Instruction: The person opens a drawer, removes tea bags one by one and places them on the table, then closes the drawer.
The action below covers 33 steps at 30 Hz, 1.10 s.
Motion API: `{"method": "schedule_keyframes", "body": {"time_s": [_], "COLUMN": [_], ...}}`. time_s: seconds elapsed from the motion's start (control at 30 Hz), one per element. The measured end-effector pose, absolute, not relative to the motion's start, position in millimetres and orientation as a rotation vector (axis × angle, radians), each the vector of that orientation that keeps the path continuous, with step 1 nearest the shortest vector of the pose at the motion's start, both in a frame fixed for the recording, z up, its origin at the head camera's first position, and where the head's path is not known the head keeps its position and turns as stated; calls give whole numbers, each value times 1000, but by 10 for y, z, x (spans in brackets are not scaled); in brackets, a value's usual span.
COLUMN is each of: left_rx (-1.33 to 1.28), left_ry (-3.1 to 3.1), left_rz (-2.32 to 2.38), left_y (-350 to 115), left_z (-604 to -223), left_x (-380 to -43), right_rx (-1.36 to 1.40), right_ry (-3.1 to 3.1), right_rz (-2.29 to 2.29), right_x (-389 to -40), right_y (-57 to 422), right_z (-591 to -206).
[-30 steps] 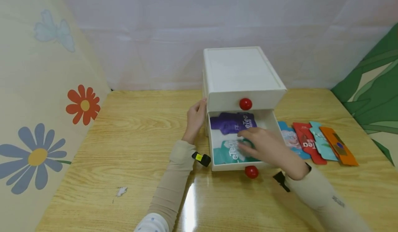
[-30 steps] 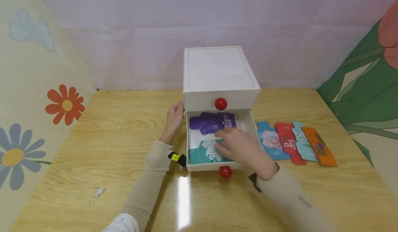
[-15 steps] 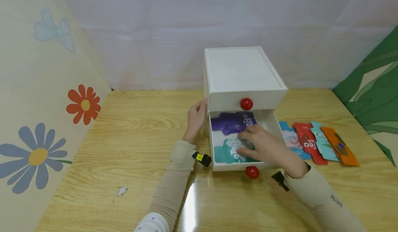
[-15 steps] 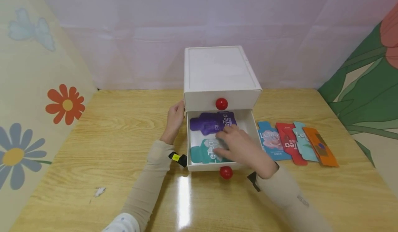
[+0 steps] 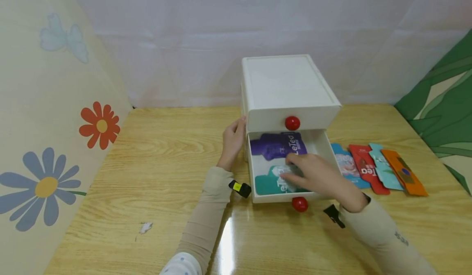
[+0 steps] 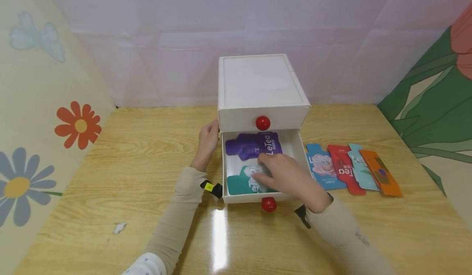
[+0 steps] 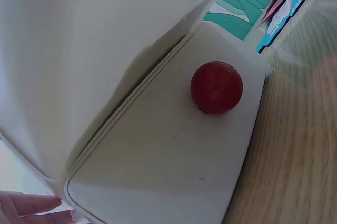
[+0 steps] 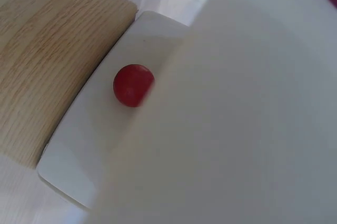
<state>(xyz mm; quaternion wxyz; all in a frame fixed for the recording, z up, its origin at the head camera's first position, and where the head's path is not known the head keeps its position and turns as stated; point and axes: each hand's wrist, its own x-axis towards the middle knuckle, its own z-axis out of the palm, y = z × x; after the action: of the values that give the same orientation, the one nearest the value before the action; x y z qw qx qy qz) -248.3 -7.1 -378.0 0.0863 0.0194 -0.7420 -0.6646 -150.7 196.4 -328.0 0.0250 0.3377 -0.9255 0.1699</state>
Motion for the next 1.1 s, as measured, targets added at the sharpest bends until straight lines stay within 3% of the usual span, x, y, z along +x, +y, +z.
{"method": "schedule_keyframes", "body": {"time_s": [0.53,1.1], "left_rx": [61,37], "left_ry": [-2214,-2221], "left_rz": [-1970,-1973], "left_y": [-66,-83], "left_z": [-3780,-3769], "left_x": [-2480,-2470], "right_rx": [1086,927], "right_ry": [-2608,-2237], "right_rz": [533,431], "right_x": [-1486,-1471], "right_y": [1976,1998], "right_z": [-3290,-3131]}}
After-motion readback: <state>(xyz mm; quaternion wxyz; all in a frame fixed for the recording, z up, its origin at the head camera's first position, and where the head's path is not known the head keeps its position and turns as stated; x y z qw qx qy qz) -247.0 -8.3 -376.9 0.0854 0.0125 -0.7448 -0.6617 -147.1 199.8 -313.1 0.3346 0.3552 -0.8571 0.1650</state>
